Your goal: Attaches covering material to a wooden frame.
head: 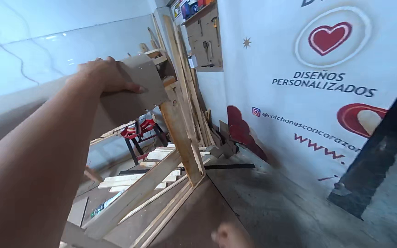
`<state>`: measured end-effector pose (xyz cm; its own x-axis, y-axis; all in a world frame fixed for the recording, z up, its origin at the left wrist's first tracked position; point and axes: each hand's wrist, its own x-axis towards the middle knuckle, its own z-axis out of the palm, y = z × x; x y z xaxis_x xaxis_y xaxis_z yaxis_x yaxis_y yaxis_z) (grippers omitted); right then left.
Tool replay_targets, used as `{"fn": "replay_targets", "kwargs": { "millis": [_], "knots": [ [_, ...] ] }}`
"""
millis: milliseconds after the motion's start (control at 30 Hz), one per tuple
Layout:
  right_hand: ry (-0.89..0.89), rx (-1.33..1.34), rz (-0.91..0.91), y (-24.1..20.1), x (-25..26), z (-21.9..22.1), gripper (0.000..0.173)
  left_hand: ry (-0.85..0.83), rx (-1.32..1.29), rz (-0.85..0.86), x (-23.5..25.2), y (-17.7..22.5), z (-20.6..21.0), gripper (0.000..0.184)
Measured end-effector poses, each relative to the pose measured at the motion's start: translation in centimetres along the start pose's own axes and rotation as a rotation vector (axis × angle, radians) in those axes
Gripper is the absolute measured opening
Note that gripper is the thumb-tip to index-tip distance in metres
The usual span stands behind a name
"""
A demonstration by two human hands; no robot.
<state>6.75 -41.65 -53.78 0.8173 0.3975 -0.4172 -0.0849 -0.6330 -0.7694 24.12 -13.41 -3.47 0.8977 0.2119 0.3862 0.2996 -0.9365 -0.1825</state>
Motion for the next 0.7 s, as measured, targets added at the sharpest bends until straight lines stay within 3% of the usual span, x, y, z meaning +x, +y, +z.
{"fn": "replay_targets", "kwargs": {
  "millis": [67, 133, 233, 300, 367, 467, 533, 700],
  "knots": [
    [0.145, 0.036, -0.303, -4.1, 2.8, -11.6, 0.043, 0.036, -0.015, -0.034, -0.5, 0.8, 0.0, 0.119],
    [0.335, -0.031, -0.507, -11.5, 3.9, -22.1, 0.040, 0.074, -0.009, -0.107, -1.6, 1.8, 0.1, 0.113],
    [0.638, -0.099, -0.882, -23.0, 5.0, -32.7, 0.044, 0.170, 0.052, -0.160, -1.9, 3.3, 0.5, 0.109],
    [0.689, -0.184, -1.125, -31.5, 6.2, -37.2, 0.048, 0.250, 0.080, -0.143, -2.5, 3.7, 1.7, 0.109],
    [0.666, -0.261, -1.278, -39.5, 7.5, -39.1, 0.052, 0.293, 0.096, -0.117, -3.4, 4.0, 2.5, 0.111],
    [0.548, -0.458, -1.275, -47.0, 10.4, -39.7, 0.065, 0.285, 0.096, -0.132, -4.6, 5.0, 2.9, 0.118],
    [0.455, -0.608, -1.250, -48.7, 13.1, -39.0, 0.073, 0.289, 0.061, -0.191, -6.1, 5.9, 3.5, 0.118],
    [0.413, -0.617, -1.278, -47.8, 15.6, -37.8, 0.078, 0.477, -0.396, -0.470, -14.0, 12.9, 6.7, 0.063]
  ]
}}
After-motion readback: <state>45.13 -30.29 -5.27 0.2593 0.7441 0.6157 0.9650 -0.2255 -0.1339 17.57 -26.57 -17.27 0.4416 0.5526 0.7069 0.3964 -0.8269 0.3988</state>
